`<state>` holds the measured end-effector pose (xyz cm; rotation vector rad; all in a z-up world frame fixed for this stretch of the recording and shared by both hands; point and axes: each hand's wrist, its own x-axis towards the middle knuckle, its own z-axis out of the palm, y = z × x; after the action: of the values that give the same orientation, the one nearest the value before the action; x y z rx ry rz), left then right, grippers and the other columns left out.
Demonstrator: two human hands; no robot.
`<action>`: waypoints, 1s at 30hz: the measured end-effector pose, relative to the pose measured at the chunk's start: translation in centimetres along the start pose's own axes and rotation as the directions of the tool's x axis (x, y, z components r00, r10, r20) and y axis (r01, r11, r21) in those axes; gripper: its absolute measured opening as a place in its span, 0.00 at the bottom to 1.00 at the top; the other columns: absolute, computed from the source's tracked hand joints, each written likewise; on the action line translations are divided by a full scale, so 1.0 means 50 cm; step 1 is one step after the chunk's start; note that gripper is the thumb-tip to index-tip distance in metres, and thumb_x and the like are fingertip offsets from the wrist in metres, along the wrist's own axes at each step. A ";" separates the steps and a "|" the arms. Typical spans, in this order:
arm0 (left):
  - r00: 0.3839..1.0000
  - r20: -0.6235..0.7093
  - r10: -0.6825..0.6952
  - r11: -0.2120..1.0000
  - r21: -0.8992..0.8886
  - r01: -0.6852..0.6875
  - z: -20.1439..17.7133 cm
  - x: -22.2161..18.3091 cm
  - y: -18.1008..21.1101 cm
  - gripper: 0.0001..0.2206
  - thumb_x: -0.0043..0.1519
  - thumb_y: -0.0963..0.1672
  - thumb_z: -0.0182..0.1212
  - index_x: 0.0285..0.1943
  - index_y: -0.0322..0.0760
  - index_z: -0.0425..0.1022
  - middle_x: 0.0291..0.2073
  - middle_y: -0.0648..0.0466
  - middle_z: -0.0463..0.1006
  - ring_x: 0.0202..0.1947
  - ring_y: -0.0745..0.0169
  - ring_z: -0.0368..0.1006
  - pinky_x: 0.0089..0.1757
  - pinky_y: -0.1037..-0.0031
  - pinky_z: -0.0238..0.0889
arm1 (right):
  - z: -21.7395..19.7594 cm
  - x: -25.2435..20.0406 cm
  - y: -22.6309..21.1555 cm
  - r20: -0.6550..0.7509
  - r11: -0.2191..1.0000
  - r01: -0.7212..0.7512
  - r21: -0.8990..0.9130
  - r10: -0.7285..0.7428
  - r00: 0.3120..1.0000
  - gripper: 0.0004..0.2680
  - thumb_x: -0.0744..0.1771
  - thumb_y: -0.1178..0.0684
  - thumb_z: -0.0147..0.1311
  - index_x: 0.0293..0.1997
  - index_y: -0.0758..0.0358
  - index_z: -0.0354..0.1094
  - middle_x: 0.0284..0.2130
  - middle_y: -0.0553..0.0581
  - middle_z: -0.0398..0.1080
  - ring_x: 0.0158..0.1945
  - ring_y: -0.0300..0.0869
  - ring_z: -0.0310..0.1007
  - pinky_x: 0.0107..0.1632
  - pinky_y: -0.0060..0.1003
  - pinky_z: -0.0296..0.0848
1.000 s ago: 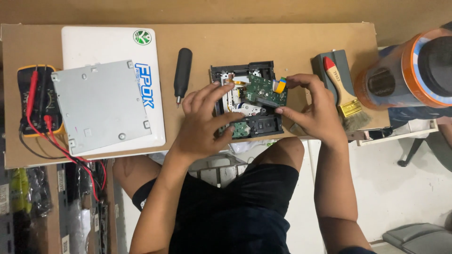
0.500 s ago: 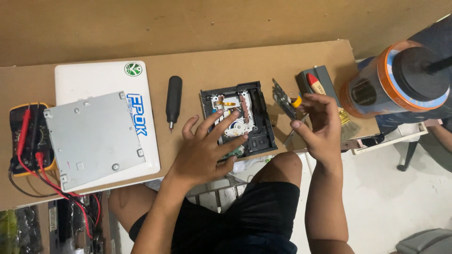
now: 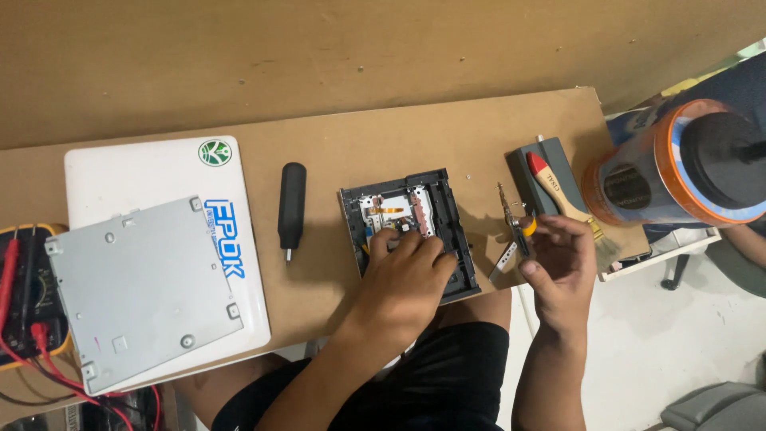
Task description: Assembling a circuit board onto a laptop component by connecting ribbon cables and aligning the board.
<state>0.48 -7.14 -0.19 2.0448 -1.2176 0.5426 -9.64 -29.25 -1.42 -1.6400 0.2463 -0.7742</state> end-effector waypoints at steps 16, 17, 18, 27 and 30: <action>0.931 0.247 -0.270 0.924 0.340 0.177 -0.130 -0.063 0.037 0.21 0.67 0.58 0.52 0.48 0.44 0.77 0.49 0.57 0.75 0.53 0.59 0.70 0.53 0.60 0.50 | 0.019 -0.036 -0.008 0.195 0.996 -0.028 0.085 0.011 0.981 0.23 0.63 0.51 0.64 0.60 0.64 0.57 0.55 0.61 0.68 0.61 0.53 0.74 0.67 0.47 0.74; 0.946 0.198 -0.255 0.919 0.354 0.174 -0.115 -0.076 0.037 0.25 0.65 0.62 0.51 0.47 0.45 0.76 0.49 0.57 0.75 0.53 0.59 0.70 0.53 0.61 0.49 | 0.025 -0.035 -0.010 0.186 0.996 -0.027 0.088 0.010 0.982 0.22 0.63 0.51 0.64 0.60 0.64 0.57 0.55 0.60 0.68 0.62 0.55 0.74 0.68 0.49 0.74; 0.960 0.149 -0.238 0.914 0.368 0.169 -0.100 -0.090 0.036 0.29 0.62 0.66 0.50 0.47 0.45 0.75 0.48 0.57 0.76 0.53 0.59 0.71 0.53 0.62 0.48 | 0.030 -0.035 -0.012 0.178 0.995 -0.026 0.092 0.010 0.984 0.22 0.63 0.51 0.64 0.59 0.63 0.57 0.55 0.60 0.68 0.62 0.57 0.74 0.70 0.51 0.74; 0.994 0.108 -0.025 0.979 0.205 0.003 -0.111 -0.087 -0.005 0.24 0.59 0.63 0.53 0.42 0.48 0.77 0.43 0.60 0.77 0.49 0.62 0.73 0.54 0.59 0.46 | 0.019 -0.056 -0.009 0.153 0.760 -0.329 0.560 0.296 0.943 0.26 0.62 0.46 0.74 0.60 0.61 0.60 0.52 0.65 0.70 0.52 0.56 0.75 0.49 0.45 0.80; 0.989 0.095 -0.114 0.985 0.141 0.100 -0.115 -0.095 -0.013 0.29 0.59 0.65 0.48 0.48 0.46 0.74 0.52 0.54 0.73 0.58 0.54 0.66 0.60 0.54 0.40 | 0.025 -0.051 -0.026 0.168 0.741 -0.303 0.600 0.254 0.953 0.24 0.63 0.45 0.72 0.61 0.58 0.61 0.59 0.69 0.65 0.52 0.61 0.73 0.46 0.42 0.77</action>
<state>-1.24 0.15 0.38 2.2636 -1.1487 0.4860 -11.12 -26.53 -1.14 -0.9648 0.1530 -0.4835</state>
